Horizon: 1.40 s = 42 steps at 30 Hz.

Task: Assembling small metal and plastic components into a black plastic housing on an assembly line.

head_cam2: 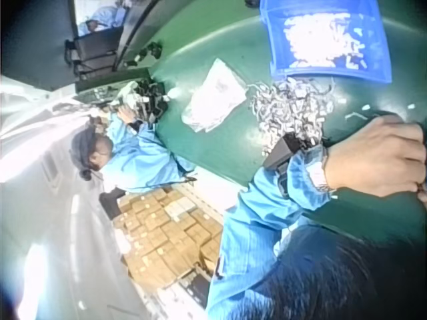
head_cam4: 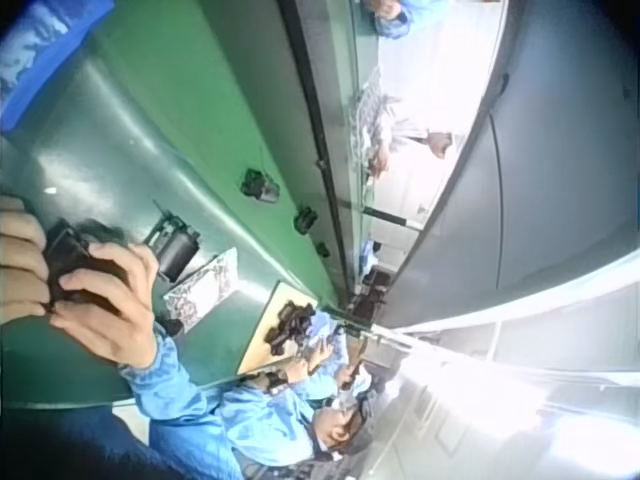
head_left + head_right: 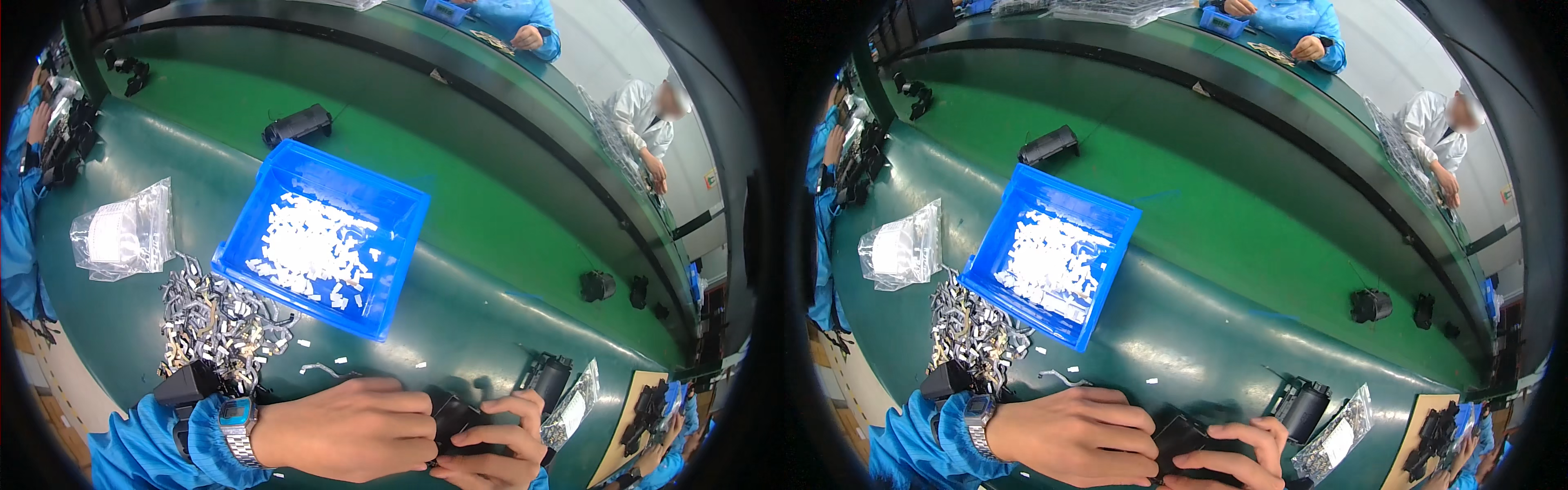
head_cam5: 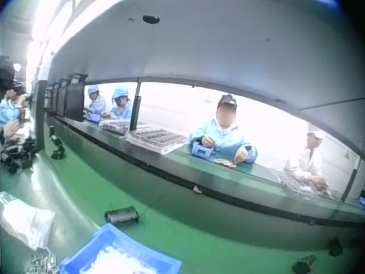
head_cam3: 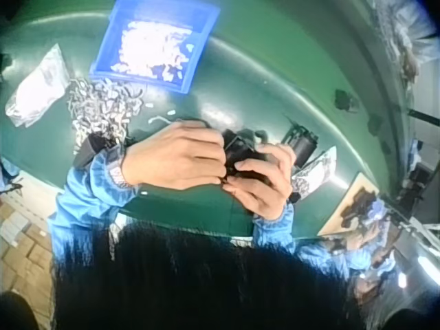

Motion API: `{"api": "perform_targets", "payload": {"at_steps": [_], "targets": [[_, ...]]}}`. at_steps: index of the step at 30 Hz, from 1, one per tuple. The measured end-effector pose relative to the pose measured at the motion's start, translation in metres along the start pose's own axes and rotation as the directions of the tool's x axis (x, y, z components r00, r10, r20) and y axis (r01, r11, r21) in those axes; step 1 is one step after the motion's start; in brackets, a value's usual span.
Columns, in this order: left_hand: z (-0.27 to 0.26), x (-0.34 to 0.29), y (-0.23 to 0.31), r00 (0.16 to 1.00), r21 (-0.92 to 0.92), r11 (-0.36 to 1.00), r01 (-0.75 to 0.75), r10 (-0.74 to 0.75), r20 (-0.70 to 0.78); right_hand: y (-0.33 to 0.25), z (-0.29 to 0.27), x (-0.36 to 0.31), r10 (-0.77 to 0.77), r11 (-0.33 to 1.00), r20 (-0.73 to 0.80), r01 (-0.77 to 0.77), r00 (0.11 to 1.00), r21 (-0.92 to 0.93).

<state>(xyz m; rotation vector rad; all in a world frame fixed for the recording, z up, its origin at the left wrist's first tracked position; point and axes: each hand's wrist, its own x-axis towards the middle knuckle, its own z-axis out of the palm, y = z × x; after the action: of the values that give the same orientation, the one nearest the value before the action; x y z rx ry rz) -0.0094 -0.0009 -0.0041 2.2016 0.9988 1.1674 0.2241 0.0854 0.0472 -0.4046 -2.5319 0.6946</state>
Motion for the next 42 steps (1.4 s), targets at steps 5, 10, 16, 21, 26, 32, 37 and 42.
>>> {"api": "perform_targets", "payload": {"at_steps": [5, 10, 16, 21, 26, 32, 37, 42], "targets": [[-0.004, 0.008, 0.01, 0.993, -0.021, 0.996, 0.082, -0.083, -0.08, -0.002, 0.003, -0.001, -0.084, 0.993, -0.037, 0.081, 0.996, -0.084], [-0.013, 0.01, 0.008, 0.997, 0.008, 0.997, 0.071, -0.072, 0.039, -0.001, 0.005, 0.002, -0.095, 0.995, -0.056, 0.095, 0.994, 0.008], [0.002, 0.0, 0.003, 0.994, -0.056, 0.993, 0.105, -0.105, 0.006, -0.003, 0.008, 0.002, -0.12, 0.993, -0.064, 0.121, 0.991, 0.015], [-0.002, 0.001, 0.001, 0.989, -0.09, 0.986, 0.143, -0.14, 0.041, -0.008, 0.013, -0.009, -0.146, 0.986, -0.053, 0.141, 0.988, -0.094], [-0.001, 0.002, 0.0, 0.994, -0.105, 0.991, 0.087, -0.094, -0.063, -0.014, 0.013, -0.009, -0.114, 0.987, -0.162, 0.094, 0.98, -0.129], [-0.005, 0.0, 0.0, 0.992, -0.014, 0.998, 0.054, -0.056, -0.115, -0.002, -0.029, 0.046, 0.022, 0.981, 0.45, 0.067, 0.893, -0.18], [-0.019, 0.002, 0.008, 0.988, 0.101, 0.992, 0.07, -0.055, -0.145, -0.003, -0.031, 0.068, -0.047, 0.989, 0.516, 0.113, 0.855, -0.097], [-0.004, 0.001, 0.006, 0.965, 0.066, 0.997, 0.028, -0.009, -0.262, -0.006, -0.028, 0.067, -0.087, 0.98, 0.567, 0.171, 0.819, -0.097]]}}
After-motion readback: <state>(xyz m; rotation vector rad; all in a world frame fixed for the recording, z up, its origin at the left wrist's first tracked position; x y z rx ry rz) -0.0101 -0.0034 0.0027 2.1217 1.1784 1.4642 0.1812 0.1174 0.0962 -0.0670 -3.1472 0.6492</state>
